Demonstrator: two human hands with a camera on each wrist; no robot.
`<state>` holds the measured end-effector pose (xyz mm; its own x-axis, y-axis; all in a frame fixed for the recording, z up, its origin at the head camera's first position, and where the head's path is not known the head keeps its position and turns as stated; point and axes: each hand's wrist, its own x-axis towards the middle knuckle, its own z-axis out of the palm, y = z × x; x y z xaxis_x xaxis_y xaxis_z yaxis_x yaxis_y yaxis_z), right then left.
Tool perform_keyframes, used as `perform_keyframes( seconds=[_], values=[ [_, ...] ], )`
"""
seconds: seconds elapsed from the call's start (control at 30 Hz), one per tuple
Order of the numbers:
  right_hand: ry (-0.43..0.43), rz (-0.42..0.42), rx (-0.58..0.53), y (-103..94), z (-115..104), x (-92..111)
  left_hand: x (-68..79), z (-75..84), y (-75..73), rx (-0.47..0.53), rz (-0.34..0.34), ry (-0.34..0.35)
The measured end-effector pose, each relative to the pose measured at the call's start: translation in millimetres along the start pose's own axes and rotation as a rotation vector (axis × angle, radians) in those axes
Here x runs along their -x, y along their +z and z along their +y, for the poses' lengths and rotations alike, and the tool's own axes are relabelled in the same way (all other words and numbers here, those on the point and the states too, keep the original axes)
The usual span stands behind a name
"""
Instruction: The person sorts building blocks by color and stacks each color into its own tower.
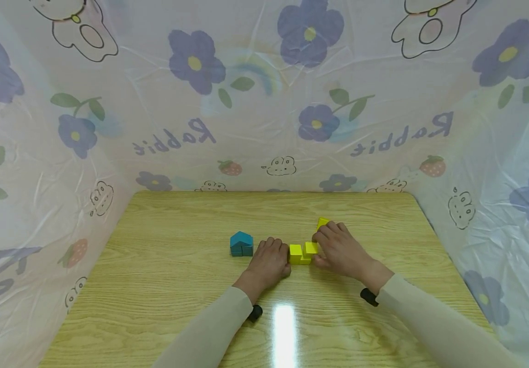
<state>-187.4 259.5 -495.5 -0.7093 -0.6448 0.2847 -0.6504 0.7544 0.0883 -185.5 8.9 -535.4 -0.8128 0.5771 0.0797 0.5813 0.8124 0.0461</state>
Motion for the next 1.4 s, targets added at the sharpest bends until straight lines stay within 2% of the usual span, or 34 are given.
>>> perform_keyframes(
  seconds=[0.47,1.4],
  values=[
    [-0.012,-0.014,0.010,6.8,-3.8,-0.7,-1.1,0.1,1.5,-0.006,-0.001,-0.010],
    [-0.001,-0.029,-0.006,6.3,-8.8,-3.9,-1.1,-1.5,5.1,0.000,0.010,0.002]
  ],
)
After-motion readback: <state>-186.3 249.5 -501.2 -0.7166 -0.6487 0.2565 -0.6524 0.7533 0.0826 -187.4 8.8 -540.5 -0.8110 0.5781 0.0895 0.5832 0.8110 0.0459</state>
